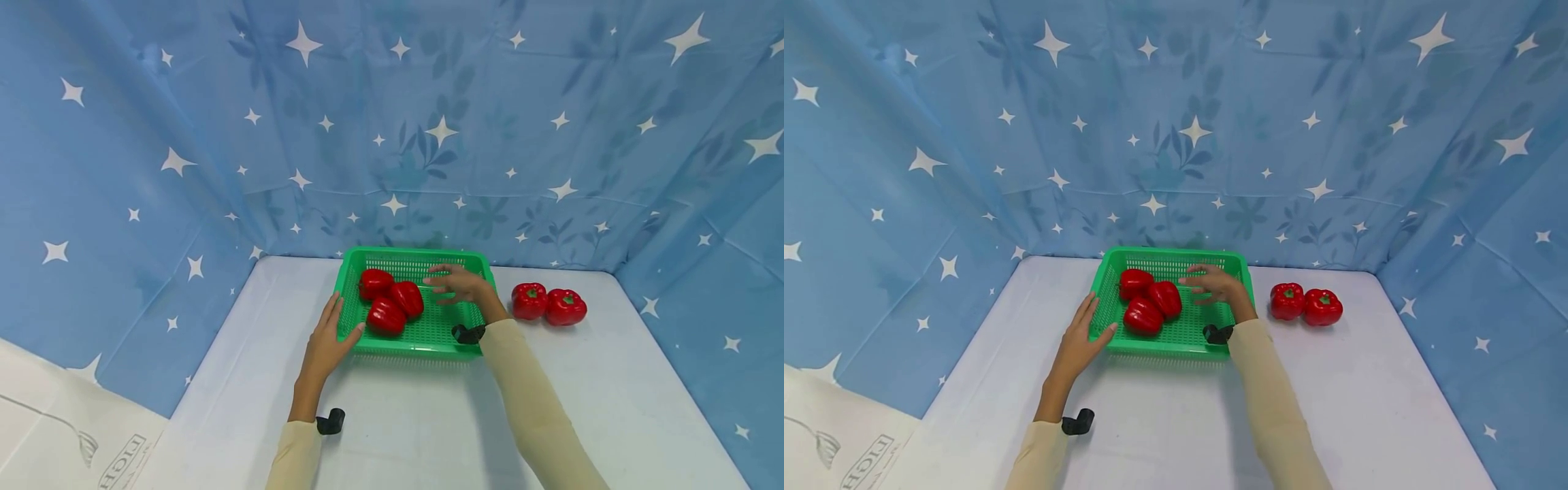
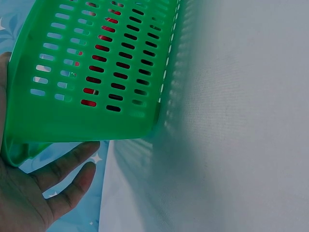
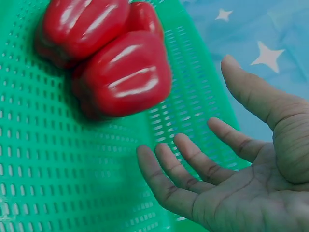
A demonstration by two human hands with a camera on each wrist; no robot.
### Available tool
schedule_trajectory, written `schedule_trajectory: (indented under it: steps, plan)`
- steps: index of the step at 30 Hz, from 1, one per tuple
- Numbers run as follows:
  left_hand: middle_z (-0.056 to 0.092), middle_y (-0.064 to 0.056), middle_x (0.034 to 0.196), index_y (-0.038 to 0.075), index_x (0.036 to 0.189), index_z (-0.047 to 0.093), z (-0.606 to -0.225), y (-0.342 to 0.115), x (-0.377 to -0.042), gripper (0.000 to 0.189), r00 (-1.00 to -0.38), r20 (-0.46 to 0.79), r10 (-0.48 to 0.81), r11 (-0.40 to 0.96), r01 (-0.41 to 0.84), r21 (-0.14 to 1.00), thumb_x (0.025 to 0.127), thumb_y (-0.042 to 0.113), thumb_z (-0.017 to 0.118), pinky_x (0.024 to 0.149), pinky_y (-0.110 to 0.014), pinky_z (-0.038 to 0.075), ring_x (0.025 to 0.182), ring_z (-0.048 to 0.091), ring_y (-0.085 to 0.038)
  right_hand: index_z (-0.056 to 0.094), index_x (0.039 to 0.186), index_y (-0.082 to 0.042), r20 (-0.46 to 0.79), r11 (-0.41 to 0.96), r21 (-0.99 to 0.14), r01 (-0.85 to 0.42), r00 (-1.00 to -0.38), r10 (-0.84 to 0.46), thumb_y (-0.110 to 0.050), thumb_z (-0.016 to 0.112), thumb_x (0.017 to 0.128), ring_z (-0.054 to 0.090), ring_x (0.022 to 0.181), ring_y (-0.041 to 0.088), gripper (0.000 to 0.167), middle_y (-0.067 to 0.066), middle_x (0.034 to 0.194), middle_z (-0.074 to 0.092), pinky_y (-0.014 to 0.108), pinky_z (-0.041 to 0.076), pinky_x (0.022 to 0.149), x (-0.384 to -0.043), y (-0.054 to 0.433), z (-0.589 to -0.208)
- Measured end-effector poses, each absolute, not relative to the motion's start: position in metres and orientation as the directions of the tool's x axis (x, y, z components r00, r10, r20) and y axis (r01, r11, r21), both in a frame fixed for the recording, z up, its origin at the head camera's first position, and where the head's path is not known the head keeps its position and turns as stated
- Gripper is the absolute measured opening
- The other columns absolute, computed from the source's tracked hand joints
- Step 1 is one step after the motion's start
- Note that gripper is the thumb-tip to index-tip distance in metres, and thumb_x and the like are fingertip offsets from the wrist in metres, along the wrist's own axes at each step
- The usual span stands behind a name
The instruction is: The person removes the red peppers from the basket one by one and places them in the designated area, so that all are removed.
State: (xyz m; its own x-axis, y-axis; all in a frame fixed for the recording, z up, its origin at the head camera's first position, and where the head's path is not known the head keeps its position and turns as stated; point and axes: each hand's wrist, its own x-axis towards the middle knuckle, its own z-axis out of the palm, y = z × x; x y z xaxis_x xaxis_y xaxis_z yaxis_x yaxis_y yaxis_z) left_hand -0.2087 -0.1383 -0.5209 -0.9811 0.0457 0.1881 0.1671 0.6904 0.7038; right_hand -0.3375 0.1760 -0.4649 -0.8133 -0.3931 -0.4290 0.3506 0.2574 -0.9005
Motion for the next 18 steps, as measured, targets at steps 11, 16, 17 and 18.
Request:
schedule_trajectory:
  steps: [11,16,17,18]
  plan:
    - [0.014,0.012,0.164,0.015,0.155,0.029,-0.522,-0.138,-0.208,0.084,-0.982,0.183,0.045,0.689,0.164,0.706,0.091,0.064,0.053,0.107,-0.06,0.039,0.146,0.033,-0.03,0.03,0.15,-0.011,-0.508,0.334,-0.855,0.398,-0.773,-0.38,-0.025,0.069,0.092,0.04,0.137,0.042,0.072,0.019,0.15,0.036,0.056,0.049,0.098,-0.339,0.167,-0.478]
    - [0.014,0.012,0.164,0.016,0.155,0.028,-0.522,-0.137,-0.209,0.085,-0.982,0.185,0.042,0.687,0.163,0.708,0.091,0.065,0.052,0.108,-0.059,0.038,0.147,0.031,-0.029,0.032,0.149,-0.013,-0.526,0.34,-0.844,0.415,-0.762,-0.376,-0.025,0.07,0.091,0.041,0.136,0.042,0.07,0.019,0.149,0.038,0.058,0.049,0.098,-0.339,0.161,-0.481]
    - [0.013,0.013,0.164,0.016,0.155,0.027,-0.522,-0.137,-0.209,0.085,-0.982,0.185,0.042,0.687,0.163,0.708,0.091,0.065,0.052,0.108,-0.06,0.038,0.147,0.031,-0.029,0.032,0.149,-0.013,-0.53,0.338,-0.842,0.42,-0.762,-0.373,-0.025,0.07,0.091,0.042,0.135,0.041,0.071,0.018,0.15,0.038,0.058,0.049,0.098,-0.339,0.159,-0.481]
    - [0.013,0.013,0.164,0.017,0.155,0.027,-0.522,-0.137,-0.208,0.085,-0.982,0.185,0.041,0.685,0.163,0.71,0.09,0.065,0.052,0.108,-0.06,0.038,0.147,0.031,-0.029,0.032,0.149,-0.013,-0.535,0.336,-0.84,0.427,-0.759,-0.373,-0.025,0.071,0.091,0.042,0.135,0.041,0.071,0.018,0.15,0.038,0.058,0.049,0.098,-0.338,0.158,-0.482]
